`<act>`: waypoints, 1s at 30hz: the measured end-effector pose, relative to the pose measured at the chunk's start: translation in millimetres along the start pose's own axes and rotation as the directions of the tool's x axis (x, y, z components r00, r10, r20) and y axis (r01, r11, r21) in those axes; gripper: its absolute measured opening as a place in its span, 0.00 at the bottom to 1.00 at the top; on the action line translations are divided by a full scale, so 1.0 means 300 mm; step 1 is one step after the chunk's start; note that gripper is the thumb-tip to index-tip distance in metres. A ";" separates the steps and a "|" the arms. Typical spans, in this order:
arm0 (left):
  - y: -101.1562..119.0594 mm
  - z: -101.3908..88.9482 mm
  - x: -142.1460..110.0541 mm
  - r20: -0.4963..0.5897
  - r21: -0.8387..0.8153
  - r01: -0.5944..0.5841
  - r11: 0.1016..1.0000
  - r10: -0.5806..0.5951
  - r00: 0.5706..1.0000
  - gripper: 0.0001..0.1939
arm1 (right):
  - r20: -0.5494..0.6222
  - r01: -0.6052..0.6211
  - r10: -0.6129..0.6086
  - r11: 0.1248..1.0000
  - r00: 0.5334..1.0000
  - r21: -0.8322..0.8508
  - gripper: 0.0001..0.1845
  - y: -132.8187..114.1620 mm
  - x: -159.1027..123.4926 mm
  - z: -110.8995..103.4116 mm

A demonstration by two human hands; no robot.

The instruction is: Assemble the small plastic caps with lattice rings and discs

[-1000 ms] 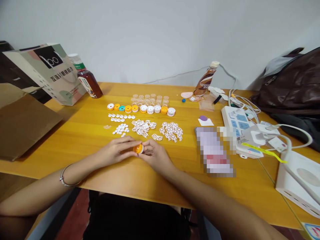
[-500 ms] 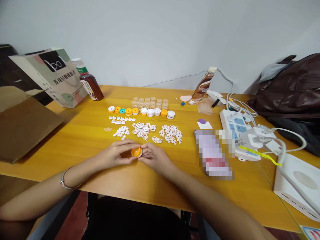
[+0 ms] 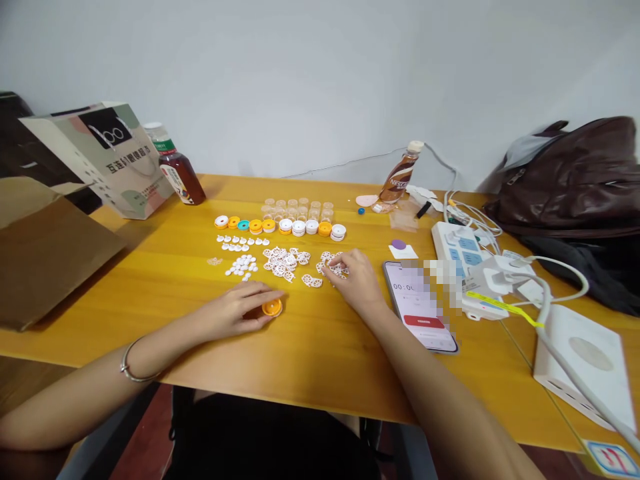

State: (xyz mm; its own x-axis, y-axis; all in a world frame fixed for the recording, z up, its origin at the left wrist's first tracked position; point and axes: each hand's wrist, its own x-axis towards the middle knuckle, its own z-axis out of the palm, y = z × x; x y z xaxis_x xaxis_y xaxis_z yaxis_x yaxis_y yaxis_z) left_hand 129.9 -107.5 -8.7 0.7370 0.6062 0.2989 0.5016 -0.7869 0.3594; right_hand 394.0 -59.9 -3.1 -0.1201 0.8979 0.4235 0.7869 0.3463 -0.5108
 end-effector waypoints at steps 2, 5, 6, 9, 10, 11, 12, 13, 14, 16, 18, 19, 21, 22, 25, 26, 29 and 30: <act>0.004 0.000 0.001 0.014 0.026 0.003 1.000 -0.003 1.000 0.22 | 0.019 0.024 -0.023 0.998 1.000 -0.055 0.08 -0.007 -0.004 0.014; 0.011 0.006 0.002 0.017 0.047 0.000 0.999 -0.001 1.000 0.23 | 0.066 0.042 -0.034 0.992 0.997 -0.120 0.09 -0.016 -0.004 0.031; 0.013 0.007 0.002 0.015 0.048 -0.003 0.999 0.003 1.000 0.23 | 0.080 0.041 -0.031 0.989 0.996 -0.139 0.09 -0.018 -0.002 0.036; 0.020 0.009 0.005 0.013 0.041 -0.007 0.999 0.006 1.000 0.23 | 0.108 0.027 -0.007 0.983 0.994 -0.184 0.09 -0.018 0.005 0.050; 0.022 0.008 0.006 0.011 0.038 -0.006 0.999 0.005 1.000 0.23 | 0.116 0.025 -0.002 0.981 0.993 -0.191 0.08 -0.017 0.006 0.054; 0.024 0.007 0.007 0.009 0.034 -0.004 0.999 0.004 1.000 0.23 | 0.123 0.025 -0.001 0.980 0.992 -0.197 0.07 -0.016 0.008 0.057; 0.026 0.005 0.008 0.009 0.030 -0.002 1.000 0.001 1.000 0.23 | 0.128 0.028 -0.002 0.979 0.992 -0.201 0.07 -0.014 0.010 0.059; 0.028 0.003 0.009 0.010 0.026 0.000 1.000 0.000 1.000 0.23 | 0.131 0.032 -0.005 0.979 0.991 -0.203 0.06 -0.012 0.011 0.061; 0.030 0.002 0.009 0.010 0.022 0.003 1.000 -0.003 1.000 0.23 | 0.129 0.034 -0.007 0.978 0.992 -0.207 0.06 -0.010 0.012 0.061; 0.032 -0.001 0.008 0.013 0.011 0.007 1.000 -0.008 1.000 0.23 | 0.117 0.039 -0.014 0.976 0.993 -0.213 0.05 -0.007 0.014 0.058; 0.032 -0.004 0.005 0.013 -0.017 0.014 1.000 -0.014 1.000 0.24 | 0.090 0.048 -0.030 0.977 0.995 -0.208 0.05 -0.008 0.014 0.050; 0.032 -0.007 0.004 0.002 -0.040 0.020 0.999 -0.020 1.000 0.25 | 0.063 0.053 -0.041 0.978 0.997 -0.200 0.05 -0.013 0.013 0.045; 0.029 -0.014 0.006 -0.049 -0.100 0.049 0.994 -0.054 0.997 0.26 | -0.014 0.067 -0.070 0.985 0.997 -0.159 0.05 -0.032 0.006 0.033; 0.027 -0.019 0.010 -0.091 -0.135 0.075 0.988 -0.088 0.992 0.26 | -0.058 0.080 -0.088 0.988 0.994 -0.129 0.05 -0.048 -0.001 0.028; 0.018 -0.032 0.040 -0.229 -0.285 0.171 0.943 -0.240 0.943 0.19 | -0.092 0.165 -0.165 0.986 0.982 -0.014 0.05 -0.119 -0.025 0.020; 0.015 -0.036 0.056 -0.257 -0.360 0.192 0.913 -0.295 0.920 0.18 | -0.080 0.185 -0.181 0.982 0.980 0.033 0.05 -0.148 -0.033 0.020; 0.004 -0.044 0.112 -0.269 -0.595 0.195 0.780 -0.422 0.866 0.17 | -0.047 0.115 -0.107 0.965 0.993 0.234 0.04 -0.231 -0.040 0.028; 0.001 -0.046 0.131 -0.265 -0.649 0.183 0.739 -0.445 0.856 0.16 | -0.023 0.068 -0.064 0.947 0.998 0.314 0.04 -0.253 -0.037 0.032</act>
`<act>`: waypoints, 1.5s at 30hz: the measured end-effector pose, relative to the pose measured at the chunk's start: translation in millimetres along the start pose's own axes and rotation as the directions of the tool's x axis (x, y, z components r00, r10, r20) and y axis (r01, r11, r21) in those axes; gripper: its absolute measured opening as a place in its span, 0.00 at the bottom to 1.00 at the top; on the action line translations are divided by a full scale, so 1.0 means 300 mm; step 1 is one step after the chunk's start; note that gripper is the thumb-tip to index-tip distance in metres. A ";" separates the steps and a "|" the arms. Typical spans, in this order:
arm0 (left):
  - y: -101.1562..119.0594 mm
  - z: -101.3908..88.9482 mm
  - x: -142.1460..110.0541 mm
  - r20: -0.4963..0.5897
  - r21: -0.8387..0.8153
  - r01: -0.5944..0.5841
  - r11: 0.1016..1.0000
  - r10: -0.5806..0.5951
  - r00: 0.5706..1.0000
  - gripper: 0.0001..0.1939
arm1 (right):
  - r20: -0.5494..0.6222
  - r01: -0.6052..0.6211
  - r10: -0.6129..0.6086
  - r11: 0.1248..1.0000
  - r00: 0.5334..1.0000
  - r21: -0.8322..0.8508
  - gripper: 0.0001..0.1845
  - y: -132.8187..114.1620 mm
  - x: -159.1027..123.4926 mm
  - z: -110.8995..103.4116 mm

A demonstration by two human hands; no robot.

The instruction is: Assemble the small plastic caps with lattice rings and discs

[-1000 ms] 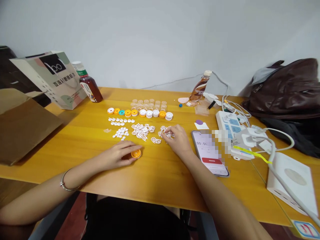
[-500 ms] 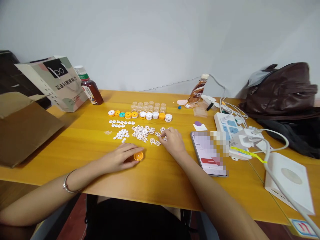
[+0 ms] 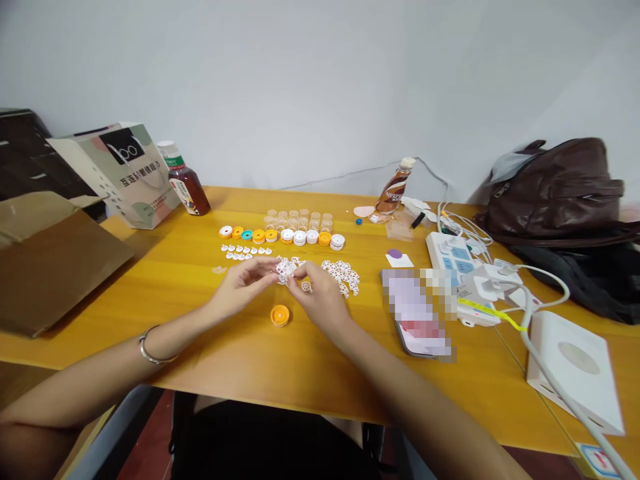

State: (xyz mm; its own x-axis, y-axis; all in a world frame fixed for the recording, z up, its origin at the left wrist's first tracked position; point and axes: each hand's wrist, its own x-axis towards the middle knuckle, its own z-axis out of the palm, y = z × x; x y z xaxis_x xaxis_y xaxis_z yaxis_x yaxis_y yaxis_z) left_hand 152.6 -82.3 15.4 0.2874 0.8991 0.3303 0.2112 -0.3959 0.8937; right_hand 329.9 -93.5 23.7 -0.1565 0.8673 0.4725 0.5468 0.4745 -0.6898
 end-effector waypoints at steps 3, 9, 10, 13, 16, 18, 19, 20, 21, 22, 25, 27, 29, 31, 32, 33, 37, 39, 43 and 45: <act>0.006 0.011 0.048 -0.013 -0.086 0.011 0.996 -0.012 1.000 0.12 | 0.078 -0.191 0.175 0.920 0.982 0.343 0.06 -0.025 0.019 0.026; -0.008 0.018 0.097 0.072 0.060 -0.070 0.996 0.065 0.995 0.12 | 0.259 -0.459 0.391 0.610 0.883 0.646 0.12 0.050 0.034 0.009; -0.015 0.019 0.100 0.091 0.124 -0.098 0.987 0.087 0.992 0.13 | 0.238 -0.456 0.411 0.593 0.880 0.663 0.13 0.069 0.034 -0.001; -0.034 0.024 0.107 0.272 0.318 -0.268 0.909 0.184 0.945 0.13 | 0.101 -0.379 0.484 0.522 0.869 0.764 0.16 0.114 0.040 -0.025; -0.045 0.036 0.118 0.517 0.450 -0.504 0.737 0.246 0.820 0.11 | 0.053 -0.345 0.538 0.459 0.841 0.818 0.15 0.132 0.041 -0.030; -0.053 0.050 0.128 0.590 0.507 -0.585 0.632 0.240 0.771 0.12 | 0.081 -0.367 0.549 0.433 0.832 0.823 0.14 0.131 0.036 -0.022; -0.057 0.057 0.133 0.607 0.529 -0.605 0.595 0.233 0.760 0.11 | 0.097 -0.379 0.550 0.426 0.829 0.821 0.13 0.128 0.033 -0.017; -0.063 0.066 0.137 0.618 0.543 -0.618 0.569 0.227 0.753 0.11 | 0.111 -0.392 0.551 0.423 0.827 0.817 0.12 0.124 0.029 -0.013; -0.068 0.073 0.142 0.623 0.551 -0.624 0.554 0.225 0.749 0.11 | 0.122 -0.402 0.551 0.422 0.826 0.813 0.12 0.119 0.025 -0.008; -0.073 0.080 0.145 0.621 0.555 -0.626 0.548 0.227 0.750 0.10 | 0.130 -0.409 0.551 0.420 0.824 0.810 0.11 0.114 0.022 -0.005; -0.072 0.088 0.150 0.594 0.547 -0.619 0.564 0.259 0.762 0.10 | 0.151 -0.421 0.552 0.402 0.820 0.813 0.10 0.102 0.014 0.000; -0.056 0.077 0.146 0.571 0.516 -0.610 0.602 0.289 0.768 0.09 | 0.166 -0.429 0.547 0.397 0.820 0.811 0.10 0.097 0.010 0.001; -0.030 0.055 0.135 0.526 0.464 -0.563 0.684 0.298 0.796 0.07 | 0.175 -0.434 0.538 0.402 0.824 0.806 0.10 0.093 0.006 0.002; -0.007 0.027 0.115 0.453 0.396 -0.450 0.800 0.256 0.854 0.05 | 0.178 -0.432 0.536 0.395 0.825 0.811 0.10 0.087 0.000 0.006; 0.001 0.013 0.104 0.409 0.359 -0.378 0.854 0.220 0.885 0.05 | 0.183 -0.432 0.538 0.384 0.823 0.816 0.10 0.082 -0.003 0.008; 0.005 0.001 0.092 0.363 0.318 -0.307 0.897 0.184 0.914 0.04 | 0.190 -0.435 0.542 0.369 0.819 0.821 0.10 0.077 -0.006 0.011; -0.002 -0.029 0.054 0.202 0.128 -0.106 0.986 0.078 0.976 0.04 | 0.258 -0.481 0.544 0.318 0.798 0.817 0.11 0.054 -0.024 0.026; -0.008 -0.036 0.046 0.165 0.021 -0.036 0.999 0.032 0.986 0.07 | 0.291 -0.504 0.536 0.307 0.793 0.808 0.11 0.046 -0.034 0.035; -0.010 -0.048 0.042 0.182 -0.107 0.031 0.994 -0.011 0.983 0.11 | 0.331 -0.533 0.520 0.304 0.788 0.790 0.10 0.040 -0.049 0.053; -0.009 -0.052 0.040 0.197 -0.132 0.034 0.991 -0.007 0.980 0.12 | 0.346 -0.542 0.510 0.304 0.787 0.784 0.11 0.038 -0.052 0.058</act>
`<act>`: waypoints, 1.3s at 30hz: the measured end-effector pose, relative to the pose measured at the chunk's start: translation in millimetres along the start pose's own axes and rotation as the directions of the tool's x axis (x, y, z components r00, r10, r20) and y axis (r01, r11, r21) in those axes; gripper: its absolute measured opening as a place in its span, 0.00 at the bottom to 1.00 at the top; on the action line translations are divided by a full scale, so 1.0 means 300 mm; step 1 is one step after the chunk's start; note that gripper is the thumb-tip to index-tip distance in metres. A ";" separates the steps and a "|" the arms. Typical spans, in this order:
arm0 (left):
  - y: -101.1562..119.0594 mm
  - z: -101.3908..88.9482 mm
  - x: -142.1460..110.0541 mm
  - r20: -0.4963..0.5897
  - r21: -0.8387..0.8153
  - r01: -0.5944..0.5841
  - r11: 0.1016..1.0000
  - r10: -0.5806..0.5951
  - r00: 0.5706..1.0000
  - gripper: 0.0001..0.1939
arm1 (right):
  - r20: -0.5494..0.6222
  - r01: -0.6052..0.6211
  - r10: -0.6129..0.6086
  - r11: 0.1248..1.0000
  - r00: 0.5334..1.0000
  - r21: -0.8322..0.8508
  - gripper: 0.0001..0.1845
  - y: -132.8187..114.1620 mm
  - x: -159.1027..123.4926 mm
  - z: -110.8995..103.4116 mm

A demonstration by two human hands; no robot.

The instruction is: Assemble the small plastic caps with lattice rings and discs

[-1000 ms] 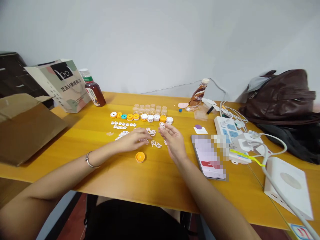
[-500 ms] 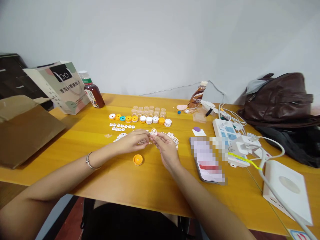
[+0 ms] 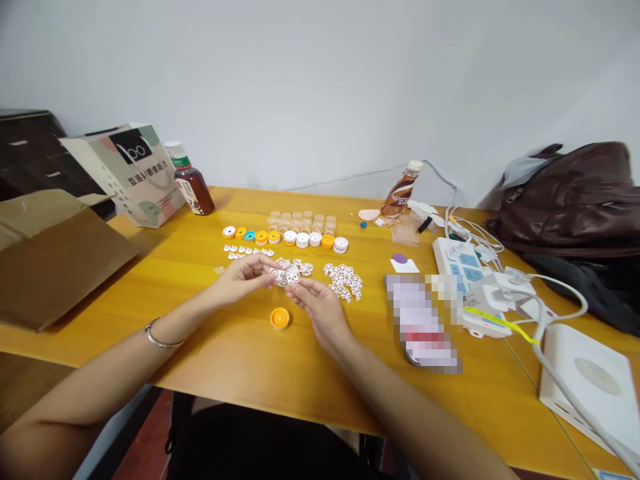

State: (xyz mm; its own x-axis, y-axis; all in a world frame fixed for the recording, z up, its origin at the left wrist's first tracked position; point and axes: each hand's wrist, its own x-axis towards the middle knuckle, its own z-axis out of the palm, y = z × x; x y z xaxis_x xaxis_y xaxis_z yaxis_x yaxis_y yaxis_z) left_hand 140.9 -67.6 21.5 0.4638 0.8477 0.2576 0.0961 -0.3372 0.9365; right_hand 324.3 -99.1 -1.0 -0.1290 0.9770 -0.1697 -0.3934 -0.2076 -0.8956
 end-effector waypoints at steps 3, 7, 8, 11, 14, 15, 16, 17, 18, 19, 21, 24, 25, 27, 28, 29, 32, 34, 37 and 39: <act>0.001 -0.002 -0.003 0.026 -0.031 -0.020 0.999 0.021 0.999 0.12 | 0.022 -0.004 0.005 1.000 1.000 -0.013 0.10 0.002 -0.004 0.004; 0.003 -0.007 -0.001 0.016 -0.058 -0.035 0.998 0.036 0.999 0.12 | 0.036 -0.008 0.009 1.000 0.999 -0.023 0.09 0.001 -0.008 0.007; 0.003 -0.009 0.000 0.009 -0.058 -0.036 0.998 0.037 0.999 0.12 | 0.039 -0.016 0.017 1.000 0.999 -0.019 0.09 0.000 -0.009 0.007; 0.005 -0.018 0.001 -0.001 -0.039 -0.051 0.998 0.051 0.999 0.12 | 0.044 -0.043 0.043 0.999 0.998 0.000 0.09 0.000 -0.012 0.009; 0.013 -0.029 -0.002 0.008 0.077 -0.108 0.991 0.107 0.994 0.10 | 0.056 -0.060 0.060 0.998 0.997 0.008 0.09 0.000 -0.016 0.012; 0.018 -0.033 -0.003 0.033 0.143 -0.141 0.980 0.138 0.990 0.09 | 0.067 -0.068 0.068 0.998 0.995 0.008 0.09 0.000 -0.017 0.013; 0.023 -0.037 -0.004 0.067 0.208 -0.181 0.961 0.170 0.983 0.09 | 0.081 -0.079 0.078 0.997 0.994 0.008 0.09 0.001 -0.018 0.014; 0.028 -0.041 -0.006 0.111 0.262 -0.219 0.940 0.196 0.974 0.09 | 0.094 -0.088 0.087 0.996 0.992 0.007 0.10 0.002 -0.019 0.014; 0.033 -0.045 -0.007 0.154 0.299 -0.252 0.920 0.214 0.965 0.09 | 0.107 -0.099 0.098 0.995 0.989 0.004 0.10 0.003 -0.019 0.015; 0.036 -0.049 -0.007 0.191 0.321 -0.277 0.906 0.224 0.956 0.09 | 0.115 -0.108 0.108 0.994 0.988 0.000 0.10 0.004 -0.020 0.015; 0.038 -0.055 -0.007 0.238 0.340 -0.309 0.888 0.237 0.942 0.10 | 0.125 -0.119 0.119 0.993 0.985 -0.006 0.10 0.004 -0.022 0.017; 0.033 -0.060 -0.005 0.267 0.352 -0.341 0.872 0.255 0.929 0.11 | 0.133 -0.124 0.124 0.992 0.983 -0.010 0.10 0.003 -0.026 0.019; 0.031 -0.061 -0.003 0.273 0.352 -0.347 0.869 0.259 0.926 0.12 | 0.133 -0.124 0.124 0.992 0.983 -0.008 0.10 0.003 -0.026 0.019; 0.027 -0.061 -0.001 0.291 0.339 -0.351 0.873 0.258 0.921 0.12 | 0.138 -0.130 0.129 0.992 0.982 -0.004 0.10 0.003 -0.026 0.019; 0.026 -0.060 0.001 0.304 0.327 -0.353 0.877 0.256 0.918 0.12 | 0.144 -0.136 0.135 0.991 0.980 -0.005 0.10 0.003 -0.025 0.019; 0.025 -0.059 0.002 0.317 0.313 -0.352 0.882 0.253 0.914 0.13 | 0.151 -0.143 0.143 0.990 0.978 -0.008 0.10 0.003 -0.025 0.019; 0.024 -0.057 0.004 0.340 0.287 -0.344 0.894 0.240 0.909 0.13 | 0.150 -0.144 0.144 0.990 0.978 -0.013 0.09 0.006 -0.023 0.018; 0.023 -0.057 0.004 0.343 0.290 -0.338 0.895 0.233 0.910 0.13 | 0.137 -0.128 0.128 0.992 0.982 -0.009 0.09 0.007 -0.023 0.017; 0.023 -0.055 0.001 0.347 0.305 -0.330 0.894 0.218 0.912 0.14 | 0.152 -0.132 0.132 0.991 0.980 -0.010 0.09 0.008 -0.021 0.015; 0.023 -0.052 -0.001 0.343 0.322 -0.314 0.893 0.199 0.918 0.14 | 0.168 -0.137 0.136 0.991 0.976 -0.010 0.09 0.008 -0.020 0.012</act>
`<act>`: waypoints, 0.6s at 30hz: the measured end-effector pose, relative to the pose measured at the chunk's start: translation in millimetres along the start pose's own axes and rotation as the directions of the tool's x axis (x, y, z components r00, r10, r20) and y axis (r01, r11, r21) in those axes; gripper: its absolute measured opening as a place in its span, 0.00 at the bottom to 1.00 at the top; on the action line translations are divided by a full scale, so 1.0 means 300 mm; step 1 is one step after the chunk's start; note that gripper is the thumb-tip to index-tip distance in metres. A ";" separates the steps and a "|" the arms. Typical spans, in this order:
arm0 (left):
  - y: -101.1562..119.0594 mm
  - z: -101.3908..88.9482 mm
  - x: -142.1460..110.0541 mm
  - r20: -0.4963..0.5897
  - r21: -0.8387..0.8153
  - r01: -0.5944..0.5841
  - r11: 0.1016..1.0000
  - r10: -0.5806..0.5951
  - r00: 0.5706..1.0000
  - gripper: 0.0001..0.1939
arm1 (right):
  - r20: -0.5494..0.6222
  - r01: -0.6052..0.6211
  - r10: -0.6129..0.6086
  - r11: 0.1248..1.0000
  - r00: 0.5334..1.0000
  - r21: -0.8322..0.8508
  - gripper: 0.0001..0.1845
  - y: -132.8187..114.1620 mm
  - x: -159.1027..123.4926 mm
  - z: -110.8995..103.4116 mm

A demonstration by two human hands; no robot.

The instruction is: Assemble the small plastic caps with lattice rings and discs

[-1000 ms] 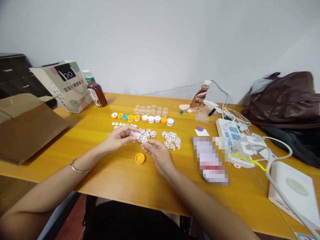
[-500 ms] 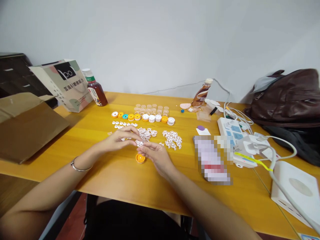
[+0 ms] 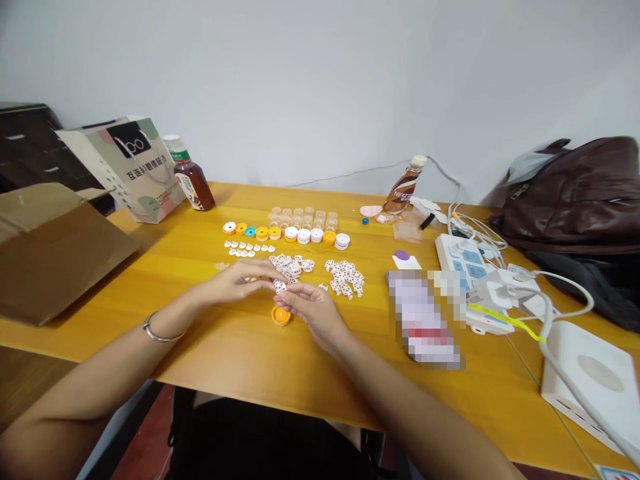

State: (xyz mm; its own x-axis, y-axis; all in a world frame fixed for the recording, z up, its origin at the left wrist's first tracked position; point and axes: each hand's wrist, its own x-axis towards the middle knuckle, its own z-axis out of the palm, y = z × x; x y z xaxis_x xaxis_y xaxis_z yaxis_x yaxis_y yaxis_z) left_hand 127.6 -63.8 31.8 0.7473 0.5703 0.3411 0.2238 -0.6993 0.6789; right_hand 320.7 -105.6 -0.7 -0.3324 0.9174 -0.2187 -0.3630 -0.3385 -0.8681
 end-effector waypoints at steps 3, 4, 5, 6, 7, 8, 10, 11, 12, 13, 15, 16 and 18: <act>0.003 0.003 -0.002 0.003 0.019 0.033 0.999 -0.033 0.999 0.14 | 0.015 0.005 -0.005 1.000 1.000 -0.007 0.07 0.002 -0.001 -0.004; 0.004 0.004 -0.002 0.003 0.023 0.039 0.999 -0.039 0.999 0.14 | 0.018 0.009 -0.009 1.000 1.000 -0.012 0.07 0.003 -0.001 -0.005; 0.005 0.004 -0.002 0.002 0.025 0.042 0.999 -0.042 0.999 0.14 | 0.019 0.012 -0.012 1.000 1.000 -0.018 0.07 0.003 -0.001 -0.005; 0.006 0.006 -0.002 0.000 0.026 0.046 0.999 -0.046 0.999 0.14 | 0.019 0.015 -0.015 1.000 1.000 -0.023 0.06 0.003 -0.001 -0.006; 0.007 0.009 -0.001 -0.006 0.023 0.055 0.998 -0.055 0.998 0.14 | 0.016 0.019 -0.019 0.999 1.000 -0.026 0.06 0.002 -0.001 -0.006; 0.007 0.013 0.000 -0.019 0.014 0.071 0.997 -0.071 0.997 0.14 | 0.012 0.023 -0.023 0.999 1.000 -0.028 0.06 0.002 0.000 -0.006; 0.003 0.029 0.003 -0.077 -0.028 0.136 0.990 -0.138 0.987 0.16 | -0.002 0.035 -0.035 0.999 0.999 -0.023 0.06 -0.001 0.001 -0.006; -0.001 0.040 0.005 -0.118 -0.069 0.180 0.981 -0.187 0.975 0.17 | -0.014 0.045 -0.045 0.999 0.999 -0.017 0.06 -0.002 0.003 -0.007; -0.007 0.052 0.007 -0.161 -0.124 0.224 0.967 -0.243 0.957 0.17 | -0.031 0.056 -0.056 0.998 0.998 -0.010 0.06 -0.003 0.004 -0.007; -0.013 0.065 0.009 -0.191 -0.186 0.263 0.947 -0.297 0.935 0.16 | -0.046 0.064 -0.065 0.998 0.997 -0.005 0.06 -0.004 0.005 -0.007; -0.026 0.088 0.013 -0.193 -0.304 0.315 0.899 -0.382 0.904 0.12 | -0.067 0.071 -0.071 0.997 0.995 -0.001 0.07 -0.006 0.006 -0.008; -0.032 0.097 0.014 -0.177 -0.349 0.329 0.878 -0.407 0.896 0.10 | -0.067 0.067 -0.067 0.998 0.995 -0.004 0.07 -0.006 0.007 -0.008; -0.040 0.108 0.016 -0.154 -0.398 0.347 0.849 -0.435 0.887 0.09 | -0.053 0.061 -0.062 0.998 0.997 -0.017 0.07 -0.008 0.010 -0.010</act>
State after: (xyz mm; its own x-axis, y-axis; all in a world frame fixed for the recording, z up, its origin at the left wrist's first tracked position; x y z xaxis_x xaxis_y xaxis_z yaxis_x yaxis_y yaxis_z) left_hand 148.7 -66.8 4.1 0.4691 0.8766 0.1075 0.2000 -0.2240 0.9539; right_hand 323.2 -101.6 -0.7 -0.2630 0.9464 -0.1877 -0.3674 -0.2781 -0.8875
